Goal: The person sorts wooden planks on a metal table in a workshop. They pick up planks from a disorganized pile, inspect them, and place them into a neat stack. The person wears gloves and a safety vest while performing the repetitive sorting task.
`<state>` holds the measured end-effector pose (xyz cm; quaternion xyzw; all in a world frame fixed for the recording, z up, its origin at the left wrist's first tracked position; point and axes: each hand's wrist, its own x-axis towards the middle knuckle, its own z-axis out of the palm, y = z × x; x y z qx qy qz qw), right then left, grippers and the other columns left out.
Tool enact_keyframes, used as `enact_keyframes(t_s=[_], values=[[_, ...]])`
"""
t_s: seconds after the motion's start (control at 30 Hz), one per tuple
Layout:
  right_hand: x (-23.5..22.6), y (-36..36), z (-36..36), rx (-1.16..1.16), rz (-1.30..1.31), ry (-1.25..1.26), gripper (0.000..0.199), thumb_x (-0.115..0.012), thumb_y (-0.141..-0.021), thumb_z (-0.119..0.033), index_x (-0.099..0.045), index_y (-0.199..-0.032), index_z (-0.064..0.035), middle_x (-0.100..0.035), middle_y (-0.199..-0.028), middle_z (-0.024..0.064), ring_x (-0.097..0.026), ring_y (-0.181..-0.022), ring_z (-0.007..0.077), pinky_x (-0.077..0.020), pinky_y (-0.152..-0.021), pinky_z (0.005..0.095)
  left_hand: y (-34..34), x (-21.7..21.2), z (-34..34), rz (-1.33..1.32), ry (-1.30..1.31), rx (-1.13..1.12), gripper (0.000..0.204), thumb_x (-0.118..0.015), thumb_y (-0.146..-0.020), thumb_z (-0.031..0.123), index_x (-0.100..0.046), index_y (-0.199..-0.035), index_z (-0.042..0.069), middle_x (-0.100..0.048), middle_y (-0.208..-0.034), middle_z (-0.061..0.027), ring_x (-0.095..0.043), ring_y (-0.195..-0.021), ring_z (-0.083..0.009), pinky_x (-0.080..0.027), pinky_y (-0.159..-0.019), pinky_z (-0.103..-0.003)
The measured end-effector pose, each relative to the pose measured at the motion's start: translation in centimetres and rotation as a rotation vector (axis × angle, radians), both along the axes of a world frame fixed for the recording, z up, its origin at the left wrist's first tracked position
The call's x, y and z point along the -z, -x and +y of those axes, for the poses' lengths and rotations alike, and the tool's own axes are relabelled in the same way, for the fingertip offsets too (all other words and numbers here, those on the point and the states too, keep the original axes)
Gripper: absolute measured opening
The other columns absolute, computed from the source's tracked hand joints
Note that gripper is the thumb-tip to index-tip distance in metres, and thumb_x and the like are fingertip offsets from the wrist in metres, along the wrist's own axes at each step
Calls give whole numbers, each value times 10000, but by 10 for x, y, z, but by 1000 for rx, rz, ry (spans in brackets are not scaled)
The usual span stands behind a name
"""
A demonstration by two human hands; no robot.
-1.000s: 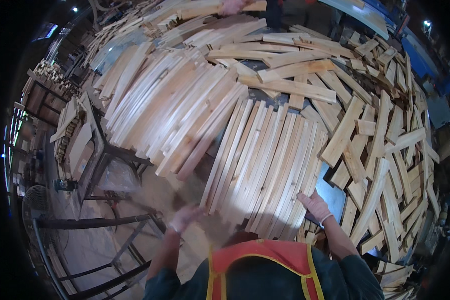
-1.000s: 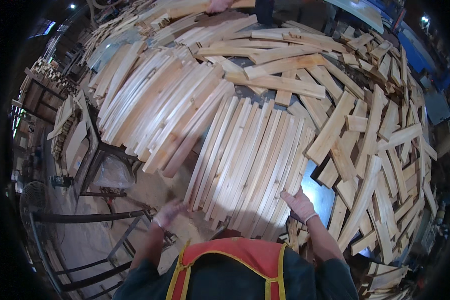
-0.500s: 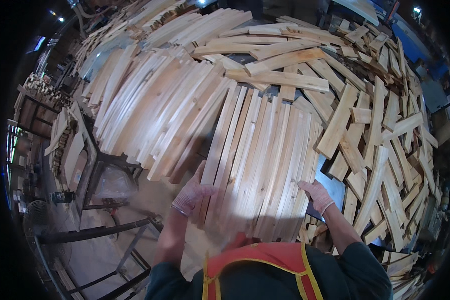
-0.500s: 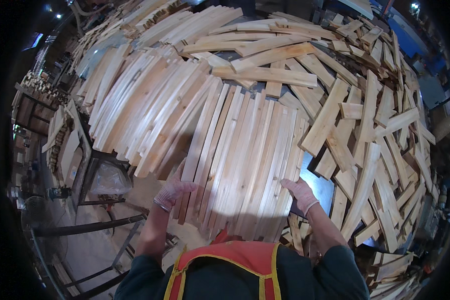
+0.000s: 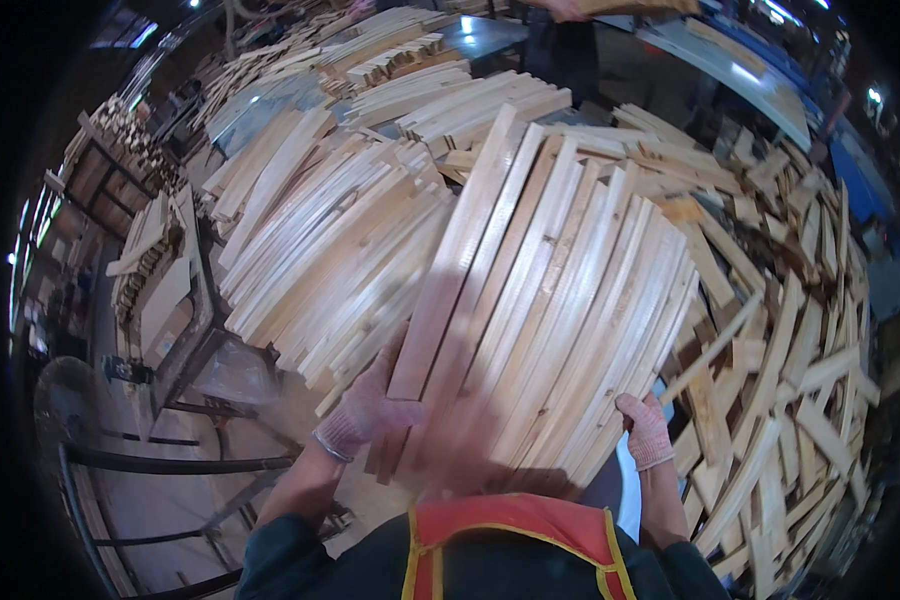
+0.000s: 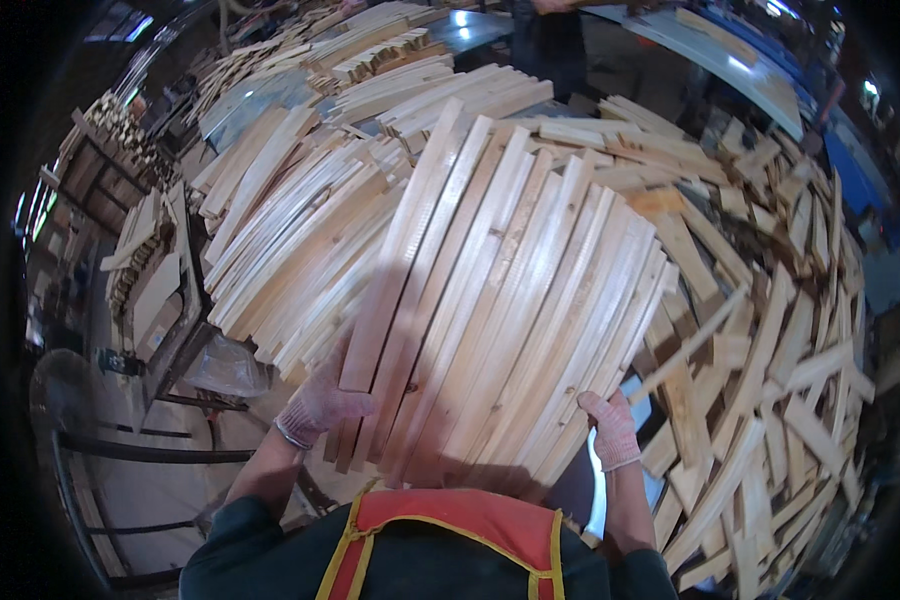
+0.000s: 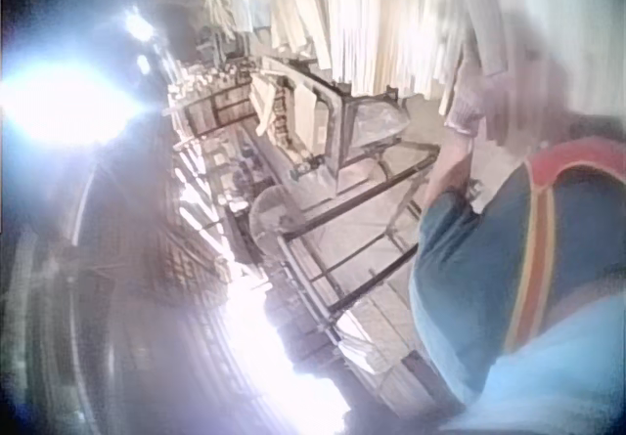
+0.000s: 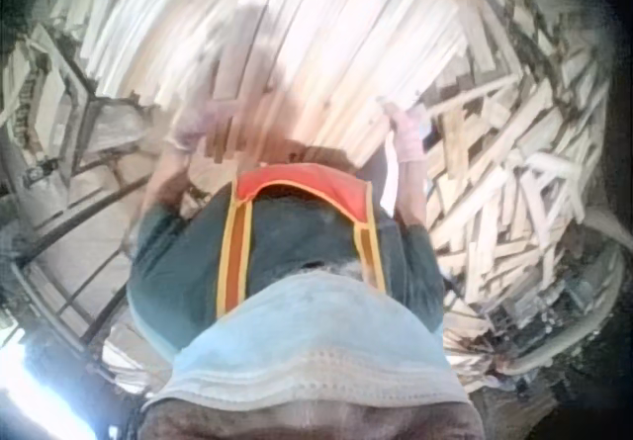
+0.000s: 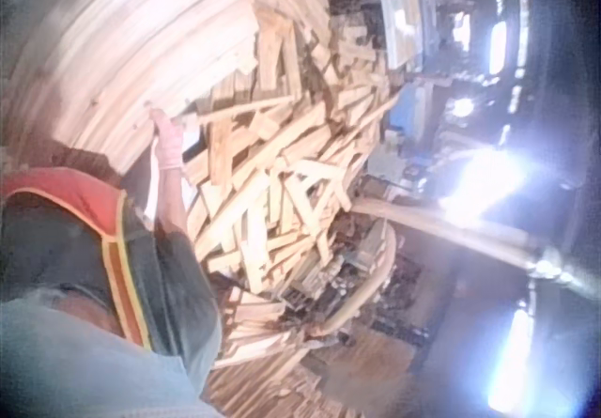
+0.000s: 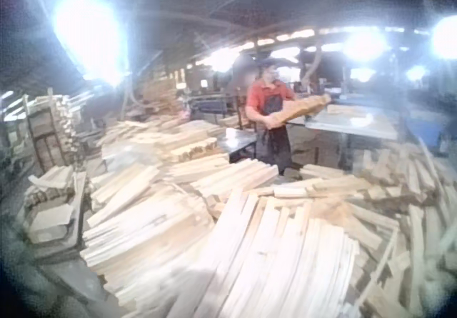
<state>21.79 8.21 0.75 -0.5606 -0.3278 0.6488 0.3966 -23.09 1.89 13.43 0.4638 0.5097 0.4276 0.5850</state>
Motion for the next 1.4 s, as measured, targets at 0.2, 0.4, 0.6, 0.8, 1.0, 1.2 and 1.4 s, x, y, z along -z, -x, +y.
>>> enact_keyframes(t_s=[0.2, 0.4, 0.6, 0.8, 1.0, 1.2, 1.4], values=[[-78, 43, 166, 50, -28, -123, 633, -777, -887, -226, -585, -1461, -43, -692, -1222, 57, -651, -1054, 176, -535, -895, 318, 33, -4, 181, -161, -35, 9, 1177, -932, -775, 155, -210, -1703, 116, -542, -1510, -107, -518, -1404, -248, -418, -1201, -421], [-131, 144, 447, -172, -251, -453, 372, -648, -970, -252, -701, -1228, 11, -733, -1013, 73, -675, -858, 137, -522, -757, 263, 176, 23, 419, -424, -181, 111, 627, -714, -984, 121, -457, -1555, 82, -644, -1390, -131, -680, -1154, -246, -584, -986, -380], [-83, 271, 678, -338, -301, -646, 302, -561, -1037, -191, -724, -1258, -65, -734, -1095, 97, -647, -980, 199, -521, -901, 353, 283, 1, 670, -180, 336, -215, 383, -760, -902, 380, -711, -1106, 59, -736, -895, -99, -702, -708, -238, -612, -670, -406], [4, 357, 684, -467, -249, -420, 783, -781, -905, -145, -427, -1581, 32, -638, -1426, 149, -596, -1290, 222, -495, -1082, 329, 398, 127, 740, 1300, 67, 331, 426, -768, -855, 406, -726, -1070, 40, -738, -875, -77, -683, -635, -298, -576, -617, -442], [-5, 281, 515, -289, -53, -360, 695, -756, -994, -127, -419, -1591, -13, -594, -1498, 77, -526, -1401, 174, -449, -1174, 367, 328, 76, 744, 1998, -412, 513, 438, -643, -913, 369, -712, -1211, 56, -720, -1145, -240, -684, -1089, -454, -553, -915, -476], [-27, 156, 252, -159, 155, -98, 734, -713, -1016, -103, -355, -1655, -36, -491, -1618, 109, -452, -1488, 215, -361, -1243, 400, 115, 25, 612, 960, -573, 452, 630, -669, -908, 26, -531, -1523, 27, -636, -1356, -190, -643, -1212, -292, -513, -1088, -354], [-66, 22, 88, 246, -410, 83, 739, -795, -956, -229, -470, -1588, -27, -617, -1478, 129, -581, -1338, 201, -465, -1153, 357, -55, 57, 494, 774, -661, 675, 621, -781, -816, 127, -624, -1405, 9, -639, -1385, -230, -609, -1321, -362, -497, -1119, -433]])
